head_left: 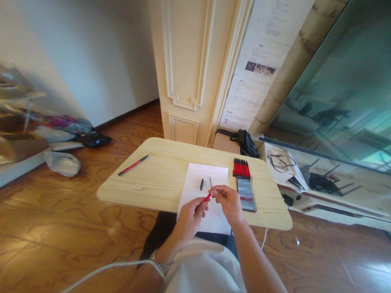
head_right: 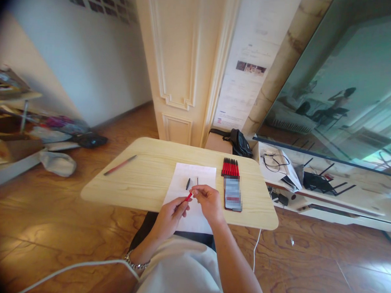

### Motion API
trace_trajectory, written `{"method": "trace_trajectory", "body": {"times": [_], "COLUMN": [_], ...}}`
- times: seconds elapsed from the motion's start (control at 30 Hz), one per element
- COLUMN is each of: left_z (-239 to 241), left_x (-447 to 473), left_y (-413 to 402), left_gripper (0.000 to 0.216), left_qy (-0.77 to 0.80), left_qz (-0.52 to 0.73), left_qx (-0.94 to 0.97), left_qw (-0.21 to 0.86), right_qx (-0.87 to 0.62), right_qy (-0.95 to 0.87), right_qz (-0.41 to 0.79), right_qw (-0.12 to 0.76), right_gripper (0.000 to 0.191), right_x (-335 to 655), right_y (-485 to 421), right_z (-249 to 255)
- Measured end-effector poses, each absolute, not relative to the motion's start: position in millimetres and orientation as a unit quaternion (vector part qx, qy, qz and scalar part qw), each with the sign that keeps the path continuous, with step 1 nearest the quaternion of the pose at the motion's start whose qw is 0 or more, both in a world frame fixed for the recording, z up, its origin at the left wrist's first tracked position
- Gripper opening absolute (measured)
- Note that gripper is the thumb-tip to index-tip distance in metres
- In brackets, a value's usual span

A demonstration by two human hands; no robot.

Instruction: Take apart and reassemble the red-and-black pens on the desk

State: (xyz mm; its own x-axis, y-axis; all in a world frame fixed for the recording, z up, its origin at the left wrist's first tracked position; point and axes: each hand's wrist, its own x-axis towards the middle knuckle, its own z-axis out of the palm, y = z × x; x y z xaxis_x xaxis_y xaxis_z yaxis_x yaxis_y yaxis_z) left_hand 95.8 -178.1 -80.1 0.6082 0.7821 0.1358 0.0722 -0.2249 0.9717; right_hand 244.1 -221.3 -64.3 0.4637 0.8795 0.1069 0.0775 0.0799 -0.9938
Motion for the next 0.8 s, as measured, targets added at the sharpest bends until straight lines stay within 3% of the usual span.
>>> {"method": "trace_trajectory", "body": {"times": [0.33, 0.6, 0.8], "left_z": [-85, -92, -93], "left_x": [94, 93, 93], "left_y": [-177, -175, -174], "left_gripper": [0.037, 0.039, 0.037], "left_qy": [0.301, 0.299, 0.295], "left_qz": [0.314, 0.321, 0.334], "left_qx": [0.723, 0.677, 0.664], "left_qw": [0.537, 0.591, 0.601], "right_qx": [-0.637, -0.651, -0.815], "right_qy": [-0.477, -0.492, -0.475], "right_qz": [0.288, 0.301, 0.153], "right_qw": [0.533, 0.494, 0.294], "right_gripper": [0.023, 0.035, 0.021], "right_x": [250, 271, 294], "right_y": [-228, -215, -168], "right_z": [-59, -69, -86]}}
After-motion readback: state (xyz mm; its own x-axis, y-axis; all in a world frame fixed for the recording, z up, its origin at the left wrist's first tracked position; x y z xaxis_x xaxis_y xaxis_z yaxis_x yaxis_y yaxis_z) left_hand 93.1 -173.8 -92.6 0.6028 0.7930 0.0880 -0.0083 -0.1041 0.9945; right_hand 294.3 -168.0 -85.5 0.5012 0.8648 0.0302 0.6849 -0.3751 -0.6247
